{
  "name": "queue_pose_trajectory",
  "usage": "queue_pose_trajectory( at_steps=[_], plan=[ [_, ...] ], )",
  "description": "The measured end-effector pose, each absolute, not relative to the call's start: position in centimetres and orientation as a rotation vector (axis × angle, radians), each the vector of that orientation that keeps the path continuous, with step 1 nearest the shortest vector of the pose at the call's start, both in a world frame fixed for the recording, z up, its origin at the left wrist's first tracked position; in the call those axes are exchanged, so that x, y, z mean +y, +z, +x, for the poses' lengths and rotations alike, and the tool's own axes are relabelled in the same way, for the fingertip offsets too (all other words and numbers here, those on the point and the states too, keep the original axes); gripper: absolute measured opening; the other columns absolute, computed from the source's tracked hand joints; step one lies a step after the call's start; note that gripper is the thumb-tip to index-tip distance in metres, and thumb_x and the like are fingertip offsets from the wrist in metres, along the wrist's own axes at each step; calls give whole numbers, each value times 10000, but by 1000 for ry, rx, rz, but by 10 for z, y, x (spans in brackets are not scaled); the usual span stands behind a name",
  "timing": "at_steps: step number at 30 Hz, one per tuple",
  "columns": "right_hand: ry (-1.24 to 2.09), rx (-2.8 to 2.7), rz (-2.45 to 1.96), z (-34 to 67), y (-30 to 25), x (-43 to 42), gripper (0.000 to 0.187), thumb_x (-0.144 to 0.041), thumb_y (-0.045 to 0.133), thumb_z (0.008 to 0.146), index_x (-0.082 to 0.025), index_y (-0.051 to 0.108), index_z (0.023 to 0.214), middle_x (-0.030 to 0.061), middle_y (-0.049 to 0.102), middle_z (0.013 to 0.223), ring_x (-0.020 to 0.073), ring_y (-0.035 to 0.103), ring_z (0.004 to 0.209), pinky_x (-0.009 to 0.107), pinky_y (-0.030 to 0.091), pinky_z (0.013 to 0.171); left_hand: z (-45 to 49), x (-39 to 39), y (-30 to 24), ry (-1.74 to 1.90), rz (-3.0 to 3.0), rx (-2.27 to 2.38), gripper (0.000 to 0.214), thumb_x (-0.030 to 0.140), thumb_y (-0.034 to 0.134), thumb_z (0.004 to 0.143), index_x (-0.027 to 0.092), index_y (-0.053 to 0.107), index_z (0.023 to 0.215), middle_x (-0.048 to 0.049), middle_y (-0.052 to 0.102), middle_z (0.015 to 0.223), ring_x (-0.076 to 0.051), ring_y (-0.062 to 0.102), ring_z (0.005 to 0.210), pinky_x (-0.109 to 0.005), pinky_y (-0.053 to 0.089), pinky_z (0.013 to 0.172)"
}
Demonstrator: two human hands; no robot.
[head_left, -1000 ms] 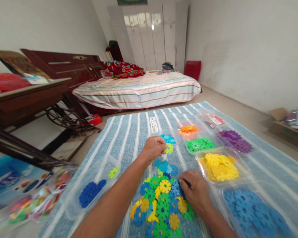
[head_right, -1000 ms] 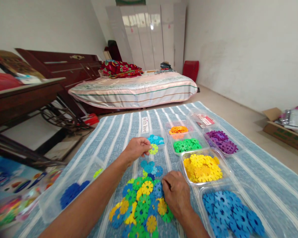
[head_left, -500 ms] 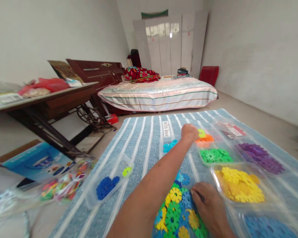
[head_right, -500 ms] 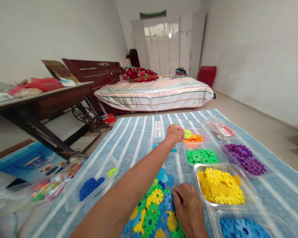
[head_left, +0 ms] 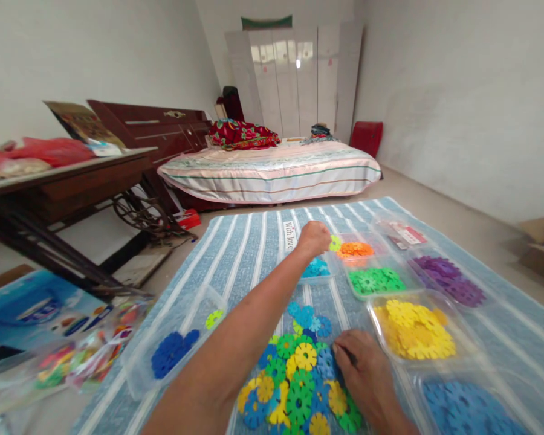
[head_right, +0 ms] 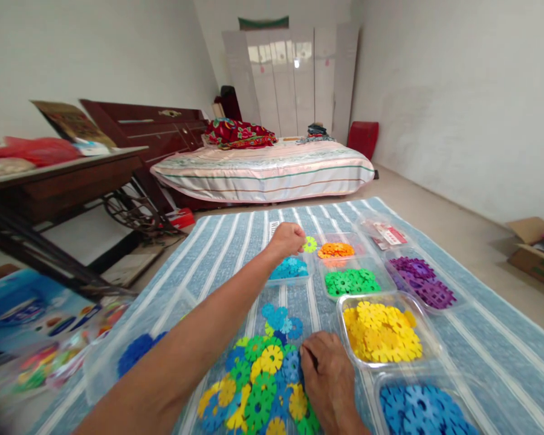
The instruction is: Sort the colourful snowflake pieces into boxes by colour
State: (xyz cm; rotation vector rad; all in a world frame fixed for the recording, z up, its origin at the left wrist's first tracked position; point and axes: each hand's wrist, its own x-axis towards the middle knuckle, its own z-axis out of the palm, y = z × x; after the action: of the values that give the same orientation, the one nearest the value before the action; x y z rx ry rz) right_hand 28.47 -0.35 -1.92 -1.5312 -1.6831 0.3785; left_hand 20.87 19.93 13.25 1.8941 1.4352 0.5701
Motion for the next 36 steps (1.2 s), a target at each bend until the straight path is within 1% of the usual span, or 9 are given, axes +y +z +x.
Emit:
queue_pose_trajectory(
  at_steps=[6, 8, 11, 15, 20, 26, 30, 33, 36],
  plan=[
    [395, -1738, -1521, 291, -26, -2, 190, -277, 490, 835, -239, 640, 726, 20, 647, 777, 177, 573, 763, 297, 448, 705, 85, 165, 162, 370, 1970, 1546, 77, 72, 542, 561, 137, 574, 537, 38, 514, 418, -86, 479, 421, -197, 371, 474],
    [387, -1755, -1512, 292, -27, -2, 188, -295, 495, 833, -243, 648, 737, 20, 651, 784, 179, 576, 768, 300, 451, 709, 40, 151, 166, 180, 2011, 1598, 60, 117, 532, 564, 154, 568, 534, 45, 513, 419, -87, 476, 423, -189, 350, 462],
    [364, -1731, -1533, 290, -25, -4, 203, -296, 482, 837, -240, 652, 741, 27, 654, 798, 187, 577, 789, 316, 448, 736, -12, 134, 160, -11, 1957, 1757, 60, 151, 499, 543, 170, 555, 532, 47, 501, 406, -102, 479, 418, -191, 318, 438],
    [362, -1701, -1547, 288, -19, -8, 212, -303, 474, 839, -233, 648, 741, 34, 654, 815, 195, 572, 814, 336, 442, 765, -47, 122, 136, -114, 1868, 1938, 73, 157, 474, 511, 179, 540, 531, 38, 507, 412, -131, 512, 437, -201, 327, 433],
    [365, -1708, -1545, 289, -15, -8, 220, -297, 461, 843, -226, 642, 739, 32, 652, 806, 185, 569, 801, 331, 441, 762, -52, 120, 115, -131, 1888, 2034, 95, 158, 495, 546, 184, 578, 583, 22, 557, 467, -146, 557, 498, -215, 383, 505],
    [361, -1714, -1535, 290, -14, -7, 229, -288, 461, 838, -219, 644, 720, 34, 650, 789, 182, 572, 792, 320, 439, 750, -35, 109, 132, -162, 2075, 2140, 144, 173, 533, 618, 171, 643, 711, -71, 649, 739, -220, 594, 770, -283, 393, 697],
    [352, -1719, -1555, 290, -13, -7, 225, -288, 458, 839, -218, 640, 725, 30, 647, 790, 180, 567, 788, 319, 436, 744, 4, 85, 140, -117, 2303, 1773, 191, 248, 474, 740, 192, 645, 805, -34, 636, 736, -178, 569, 710, -255, 361, 656],
    [338, -1719, -1560, 290, -14, -7, 233, -295, 451, 840, -221, 643, 731, 31, 647, 797, 179, 565, 787, 316, 438, 738, 38, 71, 126, -100, 2309, 1400, 141, 237, 493, 731, 199, 629, 729, 9, 602, 667, -142, 541, 657, -222, 340, 614],
    [346, -1751, -1543, 293, -17, -5, 232, -306, 458, 839, -223, 649, 737, 31, 649, 795, 178, 566, 782, 310, 444, 727, 61, 66, 100, -118, 2357, 1288, 99, 204, 531, 688, 202, 620, 730, 4, 605, 694, -149, 537, 670, -224, 328, 592]
  ],
)
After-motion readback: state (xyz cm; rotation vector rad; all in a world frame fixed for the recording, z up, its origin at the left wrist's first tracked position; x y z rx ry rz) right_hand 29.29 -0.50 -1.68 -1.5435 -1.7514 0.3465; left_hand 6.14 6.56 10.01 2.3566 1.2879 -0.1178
